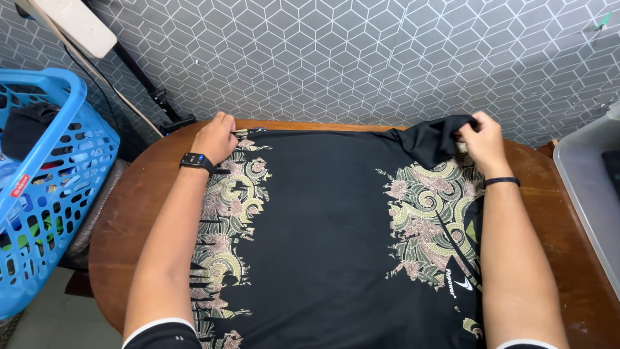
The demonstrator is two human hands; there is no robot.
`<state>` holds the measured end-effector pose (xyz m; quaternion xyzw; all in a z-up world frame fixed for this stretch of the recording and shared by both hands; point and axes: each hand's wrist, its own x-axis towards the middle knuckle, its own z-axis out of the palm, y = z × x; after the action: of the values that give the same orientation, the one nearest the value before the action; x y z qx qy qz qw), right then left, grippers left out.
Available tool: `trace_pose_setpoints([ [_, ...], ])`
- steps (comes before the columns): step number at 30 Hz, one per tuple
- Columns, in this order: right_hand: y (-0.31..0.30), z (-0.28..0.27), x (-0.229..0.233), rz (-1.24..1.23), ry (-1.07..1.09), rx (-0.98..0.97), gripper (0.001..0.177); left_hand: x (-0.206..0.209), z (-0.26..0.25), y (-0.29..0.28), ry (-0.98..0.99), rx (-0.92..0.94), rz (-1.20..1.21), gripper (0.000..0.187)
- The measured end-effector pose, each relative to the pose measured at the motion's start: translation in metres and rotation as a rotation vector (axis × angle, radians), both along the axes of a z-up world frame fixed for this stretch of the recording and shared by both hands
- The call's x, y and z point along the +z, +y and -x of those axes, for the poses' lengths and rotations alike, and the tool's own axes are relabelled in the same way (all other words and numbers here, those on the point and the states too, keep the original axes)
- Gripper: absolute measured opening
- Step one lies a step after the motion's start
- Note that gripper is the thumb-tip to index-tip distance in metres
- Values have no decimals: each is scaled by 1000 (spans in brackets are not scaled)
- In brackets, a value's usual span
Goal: The person is folding a black t-shirt on a wooden table.
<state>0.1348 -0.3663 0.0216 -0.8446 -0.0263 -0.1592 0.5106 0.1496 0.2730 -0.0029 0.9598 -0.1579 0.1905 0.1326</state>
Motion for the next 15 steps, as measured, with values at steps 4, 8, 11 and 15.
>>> trace_pose_setpoints([
  [4,-12,0,-14,-128,15,-94,21,-1,0,7,43,-21,113,15],
  [8,-28,-11,-33,-77,-26,-223,25,-14,-11,16,-25,-29,82,15],
  [11,-24,-11,-30,-90,-112,-205,21,-25,-21,19,-71,-22,-1,15],
  [15,-23,-5,-21,-84,-187,-114,12,-7,-13,9,-47,44,-31,8],
])
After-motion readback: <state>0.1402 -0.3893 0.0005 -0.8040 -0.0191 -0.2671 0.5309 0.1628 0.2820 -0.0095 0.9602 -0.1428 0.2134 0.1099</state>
